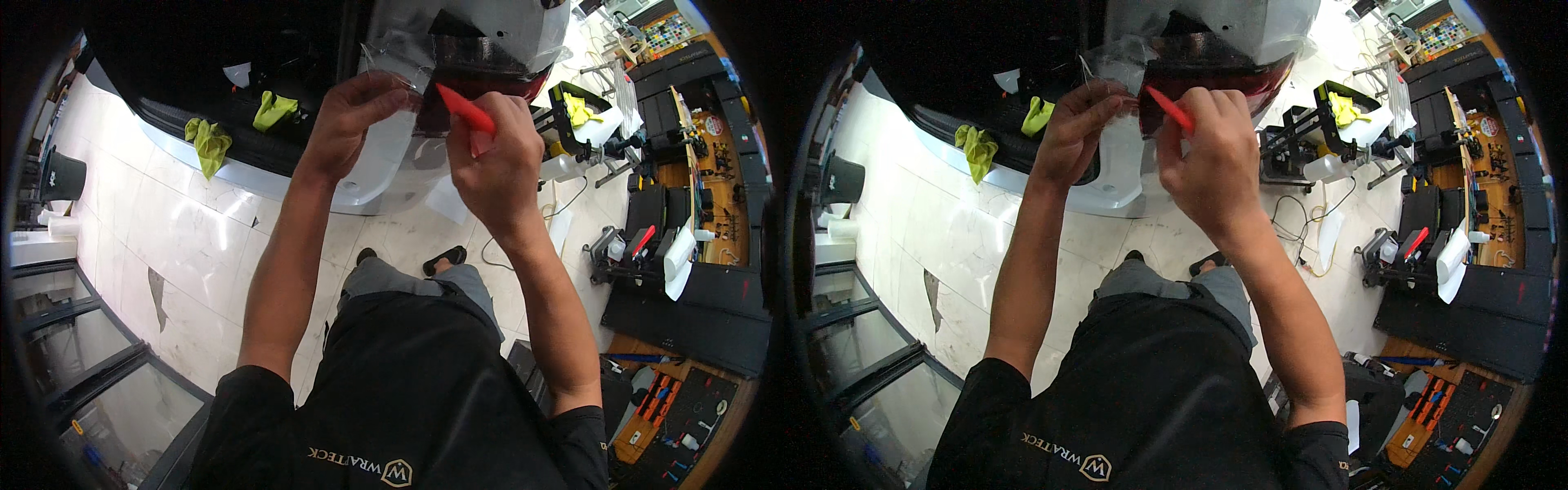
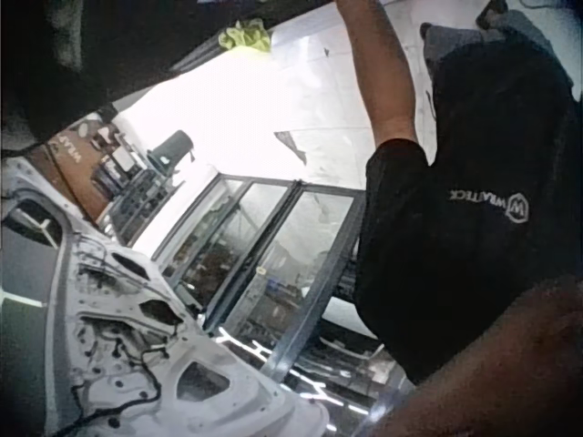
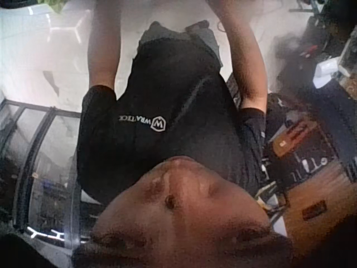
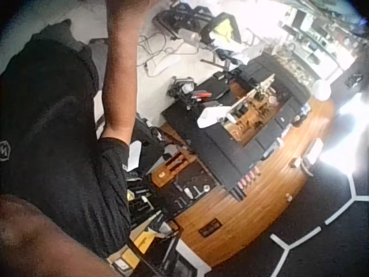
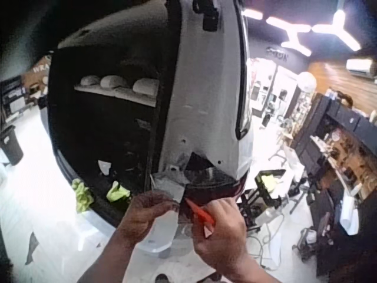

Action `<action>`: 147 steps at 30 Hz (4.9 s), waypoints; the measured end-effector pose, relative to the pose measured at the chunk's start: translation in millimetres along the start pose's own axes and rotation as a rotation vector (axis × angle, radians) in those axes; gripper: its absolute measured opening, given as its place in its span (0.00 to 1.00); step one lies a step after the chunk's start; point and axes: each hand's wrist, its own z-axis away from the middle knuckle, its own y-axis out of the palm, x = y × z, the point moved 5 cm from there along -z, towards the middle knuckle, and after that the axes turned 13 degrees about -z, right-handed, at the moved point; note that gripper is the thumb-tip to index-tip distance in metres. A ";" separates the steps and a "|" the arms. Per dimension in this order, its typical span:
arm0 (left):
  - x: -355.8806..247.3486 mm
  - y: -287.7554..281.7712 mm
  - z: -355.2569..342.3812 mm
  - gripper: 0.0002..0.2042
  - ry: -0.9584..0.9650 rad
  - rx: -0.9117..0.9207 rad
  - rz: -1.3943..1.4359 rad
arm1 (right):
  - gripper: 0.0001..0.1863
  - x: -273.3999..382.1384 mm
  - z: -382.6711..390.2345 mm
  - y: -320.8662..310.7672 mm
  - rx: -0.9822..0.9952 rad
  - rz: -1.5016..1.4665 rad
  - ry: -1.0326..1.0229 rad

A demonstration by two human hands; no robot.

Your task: The person applies a transparent protective film over the rear taillight of a white car. They use a red squeegee to smooth the film, spray liquid from a bottle to aid adhesion, and peel back sections to adjust placement. The process involves repeated smoothing and trimming around the taillight edges.

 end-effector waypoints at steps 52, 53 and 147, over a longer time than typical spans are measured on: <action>83.9 11.1 55.4 0.12 -0.073 -0.223 -0.281 | 0.16 -15.7 29.0 35.5 0.364 0.268 -0.311; 82.0 12.0 55.6 0.11 -0.060 -0.245 -0.300 | 0.16 -18.5 27.6 33.6 0.369 0.255 -0.295; 108.0 43.0 53.8 0.28 0.195 -0.768 -0.639 | 0.13 -123.7 122.4 -4.7 0.252 -0.595 0.431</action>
